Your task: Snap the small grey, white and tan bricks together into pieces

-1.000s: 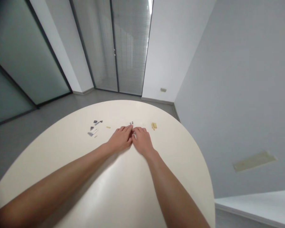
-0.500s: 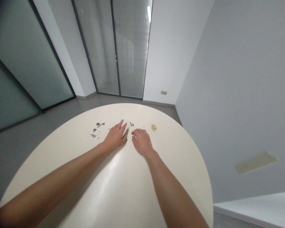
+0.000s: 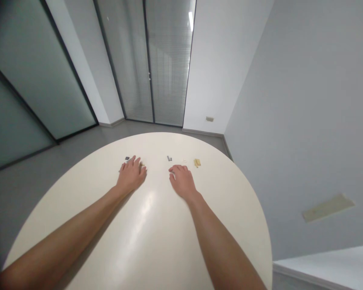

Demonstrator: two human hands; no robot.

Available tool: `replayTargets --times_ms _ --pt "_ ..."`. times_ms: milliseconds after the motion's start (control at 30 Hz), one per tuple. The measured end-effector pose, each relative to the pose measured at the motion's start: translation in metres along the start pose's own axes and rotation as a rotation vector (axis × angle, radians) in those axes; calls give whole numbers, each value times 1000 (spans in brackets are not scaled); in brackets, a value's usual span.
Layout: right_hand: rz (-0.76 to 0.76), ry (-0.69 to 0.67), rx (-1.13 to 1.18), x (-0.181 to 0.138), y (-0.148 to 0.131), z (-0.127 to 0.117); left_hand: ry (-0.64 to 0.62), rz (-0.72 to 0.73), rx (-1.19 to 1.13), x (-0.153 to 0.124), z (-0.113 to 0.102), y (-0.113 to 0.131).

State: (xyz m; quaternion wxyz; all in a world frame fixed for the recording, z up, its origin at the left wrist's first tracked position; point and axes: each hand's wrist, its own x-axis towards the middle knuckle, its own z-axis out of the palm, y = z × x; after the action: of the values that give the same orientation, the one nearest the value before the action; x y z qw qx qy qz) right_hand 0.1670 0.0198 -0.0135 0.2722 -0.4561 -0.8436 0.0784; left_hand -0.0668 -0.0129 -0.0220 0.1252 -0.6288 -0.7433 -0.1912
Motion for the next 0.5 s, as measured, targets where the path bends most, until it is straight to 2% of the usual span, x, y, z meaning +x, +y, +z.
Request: replayTargets --times_ms 233,500 --pt "4 -20 14 2 2 1 -1 -32 7 3 0 0" --pt "0 -25 15 3 2 1 48 24 43 -1 -10 6"
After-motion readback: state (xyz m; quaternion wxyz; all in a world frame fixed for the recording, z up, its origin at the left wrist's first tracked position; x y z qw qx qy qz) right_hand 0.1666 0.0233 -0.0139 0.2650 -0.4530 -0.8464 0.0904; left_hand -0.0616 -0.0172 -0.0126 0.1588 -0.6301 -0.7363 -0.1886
